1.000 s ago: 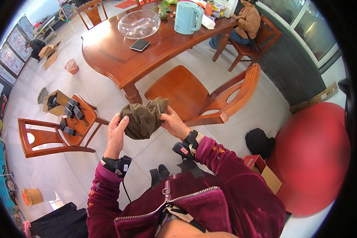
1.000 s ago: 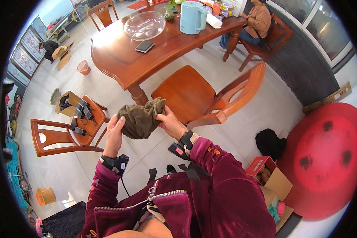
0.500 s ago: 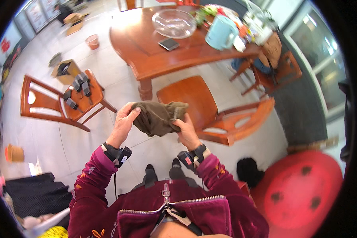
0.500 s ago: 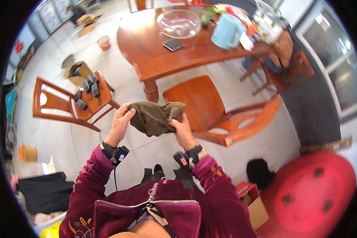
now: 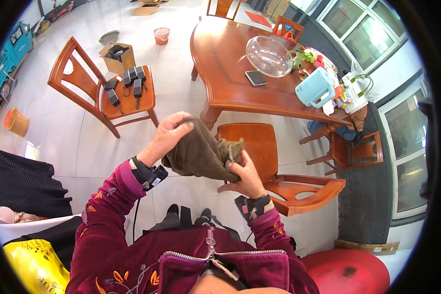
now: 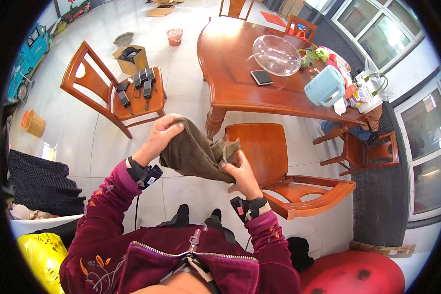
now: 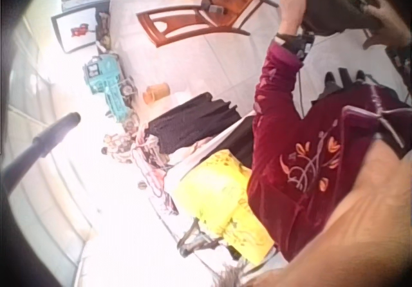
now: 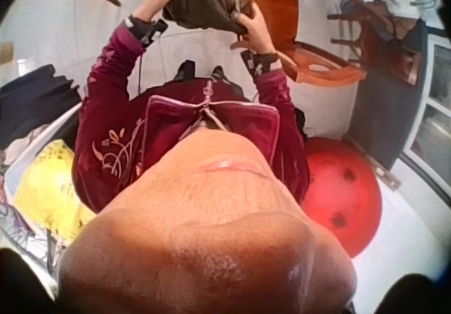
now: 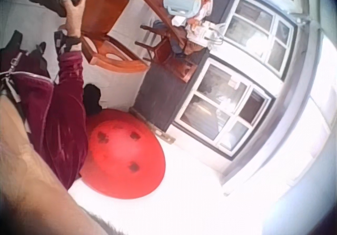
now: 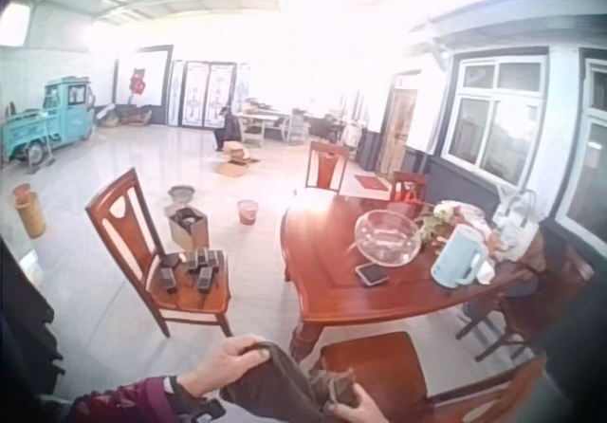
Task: The person wipes a wooden chair with a cloth, cleaning the seat, back, and legs. Then the person wipes a large red inflatable ball with the same cloth, rotating it to clean multiple sides.
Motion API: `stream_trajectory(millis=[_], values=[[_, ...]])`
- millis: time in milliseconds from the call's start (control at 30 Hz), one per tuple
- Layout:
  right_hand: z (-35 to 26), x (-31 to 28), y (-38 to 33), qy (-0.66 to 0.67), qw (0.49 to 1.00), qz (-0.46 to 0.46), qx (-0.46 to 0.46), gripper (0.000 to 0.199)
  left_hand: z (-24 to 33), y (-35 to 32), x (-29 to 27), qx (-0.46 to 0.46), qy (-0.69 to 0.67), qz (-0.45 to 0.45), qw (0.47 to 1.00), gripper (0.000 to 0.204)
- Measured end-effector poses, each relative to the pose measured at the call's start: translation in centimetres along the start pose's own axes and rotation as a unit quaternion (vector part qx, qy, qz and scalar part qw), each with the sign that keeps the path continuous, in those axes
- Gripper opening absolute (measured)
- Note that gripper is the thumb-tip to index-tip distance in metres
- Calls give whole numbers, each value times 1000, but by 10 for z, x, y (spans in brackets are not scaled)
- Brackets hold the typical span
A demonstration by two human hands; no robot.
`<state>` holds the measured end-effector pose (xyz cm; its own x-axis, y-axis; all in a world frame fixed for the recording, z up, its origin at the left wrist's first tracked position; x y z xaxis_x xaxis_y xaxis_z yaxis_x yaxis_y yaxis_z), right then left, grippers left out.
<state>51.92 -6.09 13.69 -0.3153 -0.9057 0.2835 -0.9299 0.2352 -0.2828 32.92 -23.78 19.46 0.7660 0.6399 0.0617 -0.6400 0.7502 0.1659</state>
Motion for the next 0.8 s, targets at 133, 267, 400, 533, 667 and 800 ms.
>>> stream_trajectory(millis=[133,267,400,533,667,800], values=[[1,5,0,-43,999,-21,20,58,-3,-11,-17,1,84,4,996,18],[0,17,-9,2,998,-42,42,66,-6,-22,-41,45,118,102,987,20],[-15,6,-5,-55,993,67,-79,49,-15,-33,-53,-44,153,50,986,19],[-15,-22,17,-81,970,173,-152,46,-12,-47,-54,-122,29,49,991,20],[-7,-21,24,-370,896,166,-180,56,36,-65,-46,373,362,59,852,18],[17,38,14,-275,944,-27,-180,78,-15,-53,-29,-124,-325,51,936,22]])
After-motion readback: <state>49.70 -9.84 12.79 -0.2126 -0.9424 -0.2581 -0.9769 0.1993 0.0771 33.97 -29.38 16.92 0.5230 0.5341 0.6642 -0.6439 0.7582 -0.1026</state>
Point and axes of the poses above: each hand's wrist, its own y-axis towards the middle knuckle, its own x-axis out of the palm, z = x × y, the point moved 4 cm from there along y, towards the middle knuckle, and after that the axes turned 2 degrees about -z, right-handed, at the moved point
